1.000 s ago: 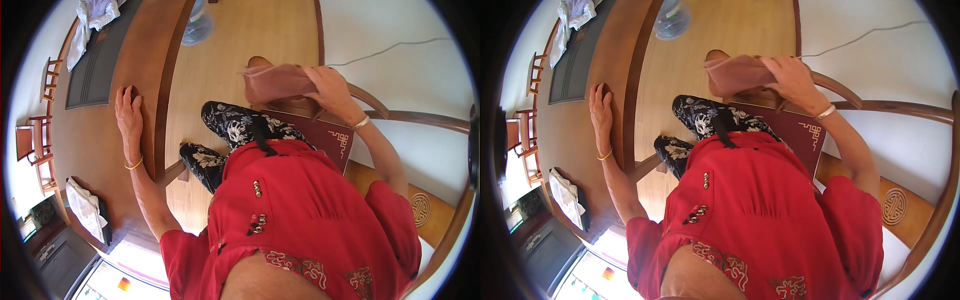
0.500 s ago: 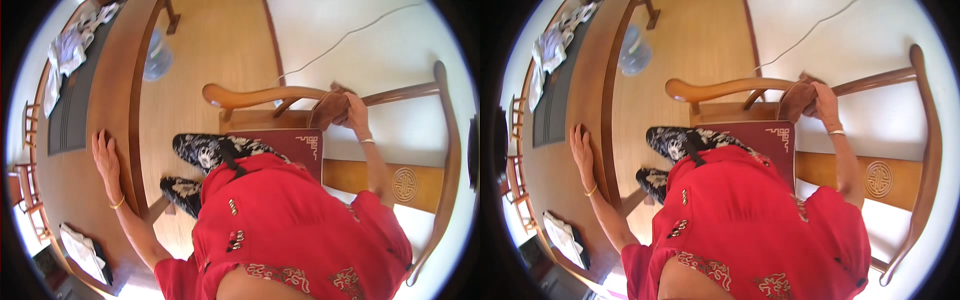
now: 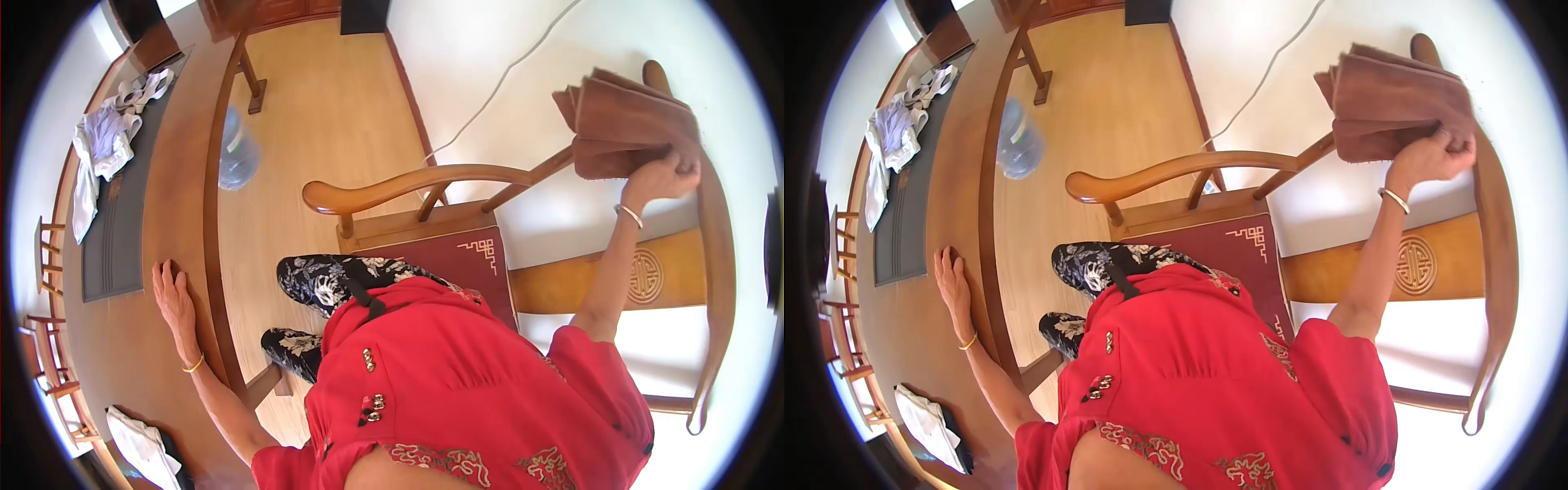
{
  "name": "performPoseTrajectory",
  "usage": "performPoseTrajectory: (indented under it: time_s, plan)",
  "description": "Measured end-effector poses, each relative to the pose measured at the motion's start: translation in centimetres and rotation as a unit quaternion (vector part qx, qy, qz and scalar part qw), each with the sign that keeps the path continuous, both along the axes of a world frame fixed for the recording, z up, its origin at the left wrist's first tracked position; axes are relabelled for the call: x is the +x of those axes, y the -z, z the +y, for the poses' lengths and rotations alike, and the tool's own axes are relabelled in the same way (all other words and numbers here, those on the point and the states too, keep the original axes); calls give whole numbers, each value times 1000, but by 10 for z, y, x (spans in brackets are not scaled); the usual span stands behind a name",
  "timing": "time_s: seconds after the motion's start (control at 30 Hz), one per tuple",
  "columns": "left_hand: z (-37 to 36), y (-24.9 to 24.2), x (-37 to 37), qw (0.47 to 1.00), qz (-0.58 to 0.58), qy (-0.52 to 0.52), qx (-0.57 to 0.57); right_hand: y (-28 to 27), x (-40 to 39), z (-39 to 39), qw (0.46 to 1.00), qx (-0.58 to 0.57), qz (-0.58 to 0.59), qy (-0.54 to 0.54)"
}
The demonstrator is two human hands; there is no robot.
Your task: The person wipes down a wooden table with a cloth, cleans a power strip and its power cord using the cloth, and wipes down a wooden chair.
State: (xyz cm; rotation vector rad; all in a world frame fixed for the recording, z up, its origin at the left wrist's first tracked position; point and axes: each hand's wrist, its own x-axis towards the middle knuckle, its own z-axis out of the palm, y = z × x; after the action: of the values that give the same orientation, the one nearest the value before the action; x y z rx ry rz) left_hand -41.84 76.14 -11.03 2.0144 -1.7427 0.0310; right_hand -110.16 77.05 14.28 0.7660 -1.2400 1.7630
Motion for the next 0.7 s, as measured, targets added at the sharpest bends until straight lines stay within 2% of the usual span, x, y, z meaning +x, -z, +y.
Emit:
performPoseTrajectory:
  time_s: [0.03, 0.07, 0.13, 0.27, 0.33, 0.37, 0.47, 0.53, 0.6, 0.63, 0.67, 0.7]
  plan:
    - [0, 2, 2, 1000, -3, -5, -1, 13, -12, -9, 999, 28, 6, -38]
    - [0, 5, 2, 1000, -5, 5, -12, 28, -33, -20, 997, 79, 6, 7]
    - [0, 5, 3, 1000, -13, 13, -13, 64, -75, -37, 996, 83, 23, 9]
    - [2, -3, -5, 1000, 2, 13, 13, 106, -67, -34, 990, 137, 6, -40]
    - [1, -2, -5, 1000, -8, 10, -2, 135, -44, -23, 971, 230, -72, 5]
    - [1, -4, -6, 1000, -12, 10, 10, 159, -45, -18, 956, 286, -60, 16]
    - [2, -7, -8, 1000, -3, -7, 19, 251, -47, 6, 882, 467, -58, 18]
    - [1, -6, -8, 1000, -1, -3, 10, 314, -61, 12, 860, 473, -143, -128]
    - [1, -7, -10, 1000, -1, -9, 12, 358, -67, 19, 742, 652, -129, -89]
    - [1, -6, -10, 1000, 2, -12, 12, 360, -52, 15, 720, 607, -293, -165]
    - [2, -5, -10, 1000, 0, -19, 14, 364, -31, 10, 671, 544, -447, -234]
    - [1, -3, -8, 1000, -5, -11, 8, 363, -12, 1, 667, 548, -445, -239]
